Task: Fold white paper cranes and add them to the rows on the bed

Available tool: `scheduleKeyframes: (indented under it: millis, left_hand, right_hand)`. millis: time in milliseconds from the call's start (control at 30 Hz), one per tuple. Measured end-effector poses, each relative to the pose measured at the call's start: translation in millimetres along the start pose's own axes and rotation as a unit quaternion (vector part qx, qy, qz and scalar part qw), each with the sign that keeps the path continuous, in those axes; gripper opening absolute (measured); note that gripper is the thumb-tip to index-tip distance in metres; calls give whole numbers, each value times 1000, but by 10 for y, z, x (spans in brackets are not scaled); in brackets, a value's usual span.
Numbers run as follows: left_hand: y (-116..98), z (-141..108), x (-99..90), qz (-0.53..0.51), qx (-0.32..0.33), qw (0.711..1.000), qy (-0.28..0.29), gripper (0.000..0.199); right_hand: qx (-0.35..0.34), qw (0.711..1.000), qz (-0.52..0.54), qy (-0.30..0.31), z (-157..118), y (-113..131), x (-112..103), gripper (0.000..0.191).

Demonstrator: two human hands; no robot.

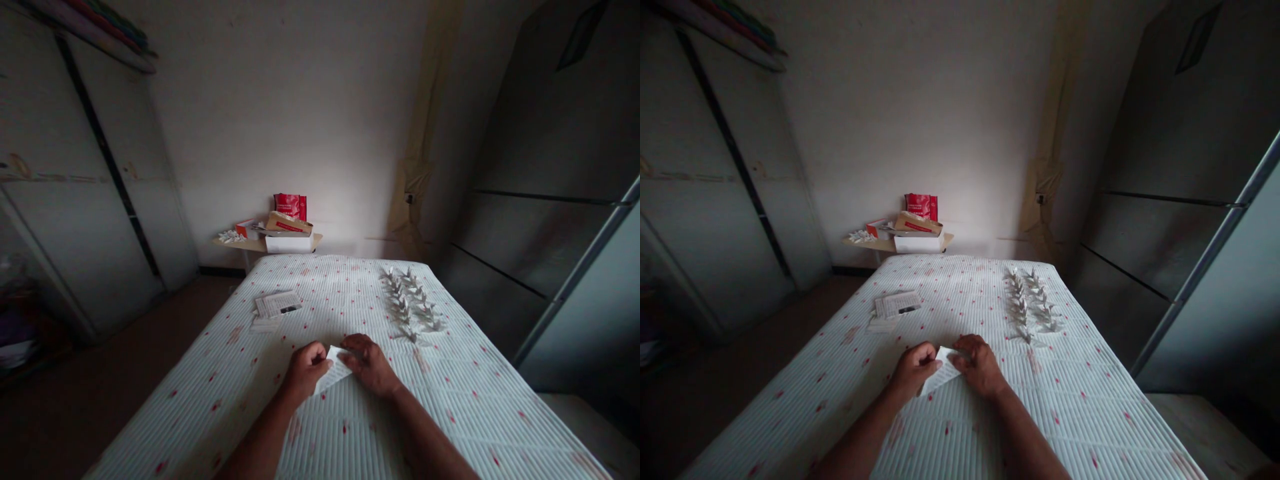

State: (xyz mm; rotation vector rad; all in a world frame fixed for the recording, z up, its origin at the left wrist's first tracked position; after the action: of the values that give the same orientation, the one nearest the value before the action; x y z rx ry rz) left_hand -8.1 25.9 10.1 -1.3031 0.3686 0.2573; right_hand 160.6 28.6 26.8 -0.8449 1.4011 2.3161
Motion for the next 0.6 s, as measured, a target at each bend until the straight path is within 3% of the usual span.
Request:
scheduleKeyframes:
  millis: [200, 367, 600]
  left_hand:
    - [-12, -2, -4, -86, -7, 996, 20, 16]
    - [-37, -13, 32, -140, -10, 988, 72, 12]
    - [-68, -20, 13, -91, -28, 995, 28, 17]
  right_hand:
    - [50, 993, 105, 28, -7, -5, 49, 33]
    - [51, 989, 139, 29, -12, -48, 90, 33]
    - [56, 983, 170, 32, -9, -99, 124, 32]
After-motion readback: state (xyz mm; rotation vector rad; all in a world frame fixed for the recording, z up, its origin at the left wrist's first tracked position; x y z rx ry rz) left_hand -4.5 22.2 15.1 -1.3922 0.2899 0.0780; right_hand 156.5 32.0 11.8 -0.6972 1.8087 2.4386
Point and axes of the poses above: each hand's wrist, its own z-axis towards the middle knuckle, its own x-axis out of the palm, y = z × x, the point moved 3 cm from there along z, towards the middle knuckle
